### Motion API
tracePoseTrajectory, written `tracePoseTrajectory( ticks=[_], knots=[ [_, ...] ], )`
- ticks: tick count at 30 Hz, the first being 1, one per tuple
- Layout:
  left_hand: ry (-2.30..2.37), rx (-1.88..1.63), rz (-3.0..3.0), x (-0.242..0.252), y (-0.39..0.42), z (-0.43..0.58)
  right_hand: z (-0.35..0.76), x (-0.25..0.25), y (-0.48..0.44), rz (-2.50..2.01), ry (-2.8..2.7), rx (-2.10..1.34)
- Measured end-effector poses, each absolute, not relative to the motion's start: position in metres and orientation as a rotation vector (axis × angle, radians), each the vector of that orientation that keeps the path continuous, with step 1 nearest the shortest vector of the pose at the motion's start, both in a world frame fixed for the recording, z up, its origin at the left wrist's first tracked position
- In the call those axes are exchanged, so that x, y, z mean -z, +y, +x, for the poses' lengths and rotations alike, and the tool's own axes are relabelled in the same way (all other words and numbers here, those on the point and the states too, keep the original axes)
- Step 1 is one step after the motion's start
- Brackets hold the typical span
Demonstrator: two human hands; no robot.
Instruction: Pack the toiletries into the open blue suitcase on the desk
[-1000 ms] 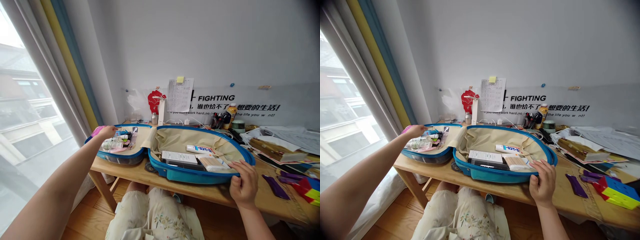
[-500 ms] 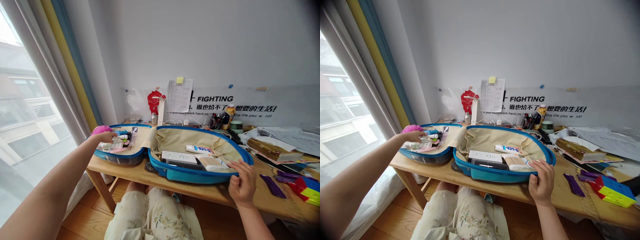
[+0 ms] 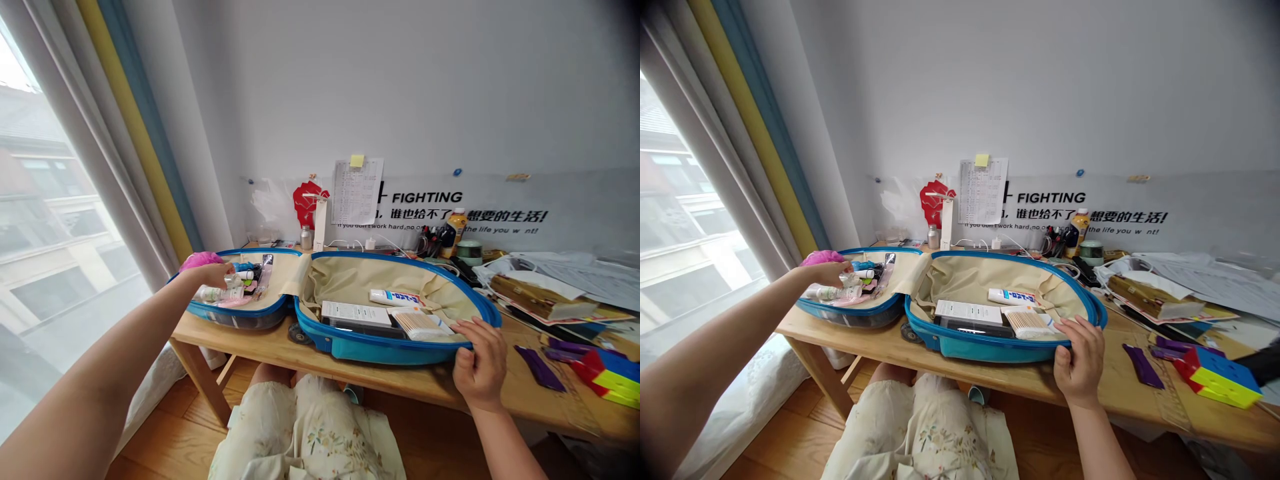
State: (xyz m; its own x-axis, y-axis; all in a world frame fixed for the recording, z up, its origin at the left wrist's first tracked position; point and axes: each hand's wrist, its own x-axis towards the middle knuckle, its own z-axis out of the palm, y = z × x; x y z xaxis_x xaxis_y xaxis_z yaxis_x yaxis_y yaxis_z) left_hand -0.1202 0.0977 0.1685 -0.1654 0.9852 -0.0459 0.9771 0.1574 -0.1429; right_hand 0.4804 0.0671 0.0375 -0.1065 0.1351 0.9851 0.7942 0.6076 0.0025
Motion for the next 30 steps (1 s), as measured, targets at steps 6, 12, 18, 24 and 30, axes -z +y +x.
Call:
tracePoseTrajectory(
  ticks=[6, 12, 18, 24, 30],
  knots=[
    [-2.271, -0.315, -2.020, -0.175, 0.093, -0.105, 0.481, -0.037, 0.067, -0.810, -1.614, 0.624],
    [-2.136, -0.133, -2.036, -0.194, 0.097, -0.055, 0.481, -0.036, 0.068, -0.825, -1.599, 0.610],
    [-1.564, 0.109, -2.451, -0.216, 0.117, 0.067, 0.480, -0.036, 0.068, -0.808, -1.598, 0.633],
    [-1.517, 0.029, -2.823, -0.191, 0.148, 0.162, 0.481, -0.036, 0.066, -0.810, -1.610, 0.612],
    [-1.695, -0.108, -2.879, -0.149, 0.173, 0.176, 0.480, -0.036, 0.066, -0.789, -1.604, 0.613]
  ],
)
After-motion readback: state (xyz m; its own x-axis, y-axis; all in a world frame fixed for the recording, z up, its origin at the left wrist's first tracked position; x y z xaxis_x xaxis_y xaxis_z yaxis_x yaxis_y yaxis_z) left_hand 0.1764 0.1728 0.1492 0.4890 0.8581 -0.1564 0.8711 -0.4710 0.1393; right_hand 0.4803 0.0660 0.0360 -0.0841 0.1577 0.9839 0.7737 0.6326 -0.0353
